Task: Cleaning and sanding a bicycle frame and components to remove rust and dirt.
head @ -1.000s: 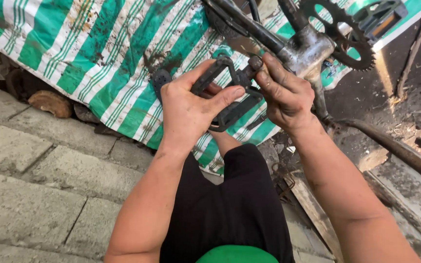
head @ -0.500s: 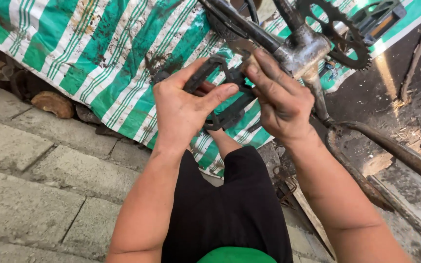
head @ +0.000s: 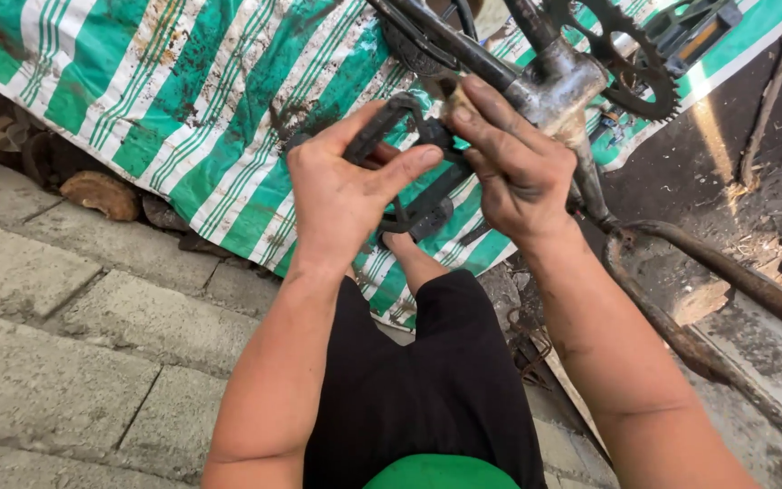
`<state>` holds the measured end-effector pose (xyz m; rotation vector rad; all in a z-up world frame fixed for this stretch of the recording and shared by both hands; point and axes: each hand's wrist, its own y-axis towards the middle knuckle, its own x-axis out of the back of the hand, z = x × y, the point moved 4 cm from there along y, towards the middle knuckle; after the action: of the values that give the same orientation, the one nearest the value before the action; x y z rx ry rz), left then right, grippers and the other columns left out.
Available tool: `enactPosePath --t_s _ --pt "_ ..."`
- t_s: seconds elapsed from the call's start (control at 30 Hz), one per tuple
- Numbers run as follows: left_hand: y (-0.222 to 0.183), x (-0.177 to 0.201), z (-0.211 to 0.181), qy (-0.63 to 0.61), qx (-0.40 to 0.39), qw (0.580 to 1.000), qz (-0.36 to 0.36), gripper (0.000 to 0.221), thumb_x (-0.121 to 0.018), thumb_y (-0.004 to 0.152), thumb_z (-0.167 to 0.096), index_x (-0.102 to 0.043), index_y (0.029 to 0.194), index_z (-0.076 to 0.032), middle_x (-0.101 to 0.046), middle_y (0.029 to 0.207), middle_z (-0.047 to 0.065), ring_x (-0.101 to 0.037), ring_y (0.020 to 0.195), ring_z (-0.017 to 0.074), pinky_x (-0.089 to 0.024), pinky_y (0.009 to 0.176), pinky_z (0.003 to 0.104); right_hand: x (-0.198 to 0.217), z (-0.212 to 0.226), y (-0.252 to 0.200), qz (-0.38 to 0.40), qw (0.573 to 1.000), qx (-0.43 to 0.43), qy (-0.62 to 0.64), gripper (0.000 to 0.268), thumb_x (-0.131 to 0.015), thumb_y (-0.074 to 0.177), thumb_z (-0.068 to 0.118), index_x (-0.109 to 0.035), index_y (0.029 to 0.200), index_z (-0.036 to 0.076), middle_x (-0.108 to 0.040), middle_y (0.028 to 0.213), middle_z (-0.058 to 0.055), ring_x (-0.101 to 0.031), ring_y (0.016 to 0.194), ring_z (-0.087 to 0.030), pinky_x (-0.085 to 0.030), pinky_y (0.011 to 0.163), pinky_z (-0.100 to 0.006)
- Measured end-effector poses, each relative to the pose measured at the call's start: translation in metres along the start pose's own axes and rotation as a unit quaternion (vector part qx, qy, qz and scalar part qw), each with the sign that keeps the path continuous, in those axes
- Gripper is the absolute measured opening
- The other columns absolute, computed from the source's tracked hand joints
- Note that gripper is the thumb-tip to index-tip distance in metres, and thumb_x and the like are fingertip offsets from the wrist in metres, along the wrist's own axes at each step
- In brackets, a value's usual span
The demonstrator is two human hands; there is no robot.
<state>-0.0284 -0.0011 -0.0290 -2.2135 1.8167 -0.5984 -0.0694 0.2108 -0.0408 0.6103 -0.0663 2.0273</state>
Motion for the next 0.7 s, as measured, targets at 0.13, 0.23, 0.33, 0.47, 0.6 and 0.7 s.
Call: enactPosePath --t_s 0.13,0.23,0.33,0.47,0.6,0.7 --pt "0.005 -0.001 -0.003 0.029 -0.029 0.999 -0.003 0.058 -0.096 0.088 -0.033 -0.077 0.137 -0.006 -0.082 0.085 0.003 -0.08 0.085 0.0087 -0.073 0.085 0.032 0.016 0.029 0.059 0.08 0.993 0.028 -0.081 0.019 -0.066 0.116 -0.004 -0.077 0.131 -0.006 -0.075 0.14 -0.028 -0.076 0.129 -0.043 -0.066 0.11 -0.052" --pt "-0.001 -0.002 -0.005 0.038 -0.021 0.999 0.0 0.062 -0.096 0.088 -0.033 -0.074 0.139 -0.004 -0.083 0.086 0.003 -0.083 0.086 0.0098 -0.075 0.087 0.033 0.014 0.032 0.094 0.251 0.944 -0.068 -0.205 0.029 -0.06 0.117 0.011 -0.083 0.127 -0.003 -0.084 0.126 -0.017 -0.081 0.109 -0.039 -0.064 0.091 -0.051" --pt "0.002 -0.001 -0.006 0.038 -0.014 0.999 -0.005 0.061 -0.097 0.086 -0.034 -0.076 0.137 -0.006 -0.084 0.086 0.002 -0.081 0.085 0.007 -0.073 0.086 0.03 0.009 0.042 0.091 0.237 0.947 -0.09 -0.196 0.027 -0.059 0.118 0.01 -0.082 0.124 -0.004 -0.085 0.117 -0.017 -0.081 0.101 -0.038 -0.064 0.086 -0.049" --pt "-0.004 -0.004 -0.004 0.038 -0.013 0.999 0.007 0.066 -0.094 0.087 -0.039 -0.073 0.141 -0.006 -0.085 0.091 0.005 -0.082 0.089 0.0101 -0.073 0.085 0.035 0.004 0.014 0.02 -0.019 0.999 0.03 0.01 0.022 -0.059 0.121 -0.001 -0.07 0.138 -0.009 -0.064 0.149 -0.036 -0.065 0.146 -0.053 -0.059 0.131 -0.062" --pt "-0.002 -0.002 -0.003 0.049 -0.004 0.999 -0.004 0.07 -0.093 0.086 -0.044 -0.074 0.142 -0.006 -0.084 0.084 0.006 -0.072 0.071 0.0042 -0.068 0.071 0.034 0.008 -0.008 0.004 -0.081 0.992 0.071 0.059 0.028 -0.063 0.12 0.014 -0.071 0.137 -0.006 -0.065 0.148 -0.033 -0.066 0.144 -0.047 -0.059 0.13 -0.059" --pt "0.0 -0.002 0.0 0.042 -0.013 0.999 0.0 0.065 -0.095 0.087 -0.035 -0.073 0.141 -0.005 -0.084 0.094 0.007 -0.083 0.096 0.0135 -0.076 0.089 0.036 0.025 0.03 0.051 0.078 0.994 -0.004 -0.081 0.023 -0.069 0.117 -0.005 -0.075 0.139 -0.002 -0.074 0.145 -0.031 -0.074 0.139 -0.046 -0.071 0.11 -0.049"
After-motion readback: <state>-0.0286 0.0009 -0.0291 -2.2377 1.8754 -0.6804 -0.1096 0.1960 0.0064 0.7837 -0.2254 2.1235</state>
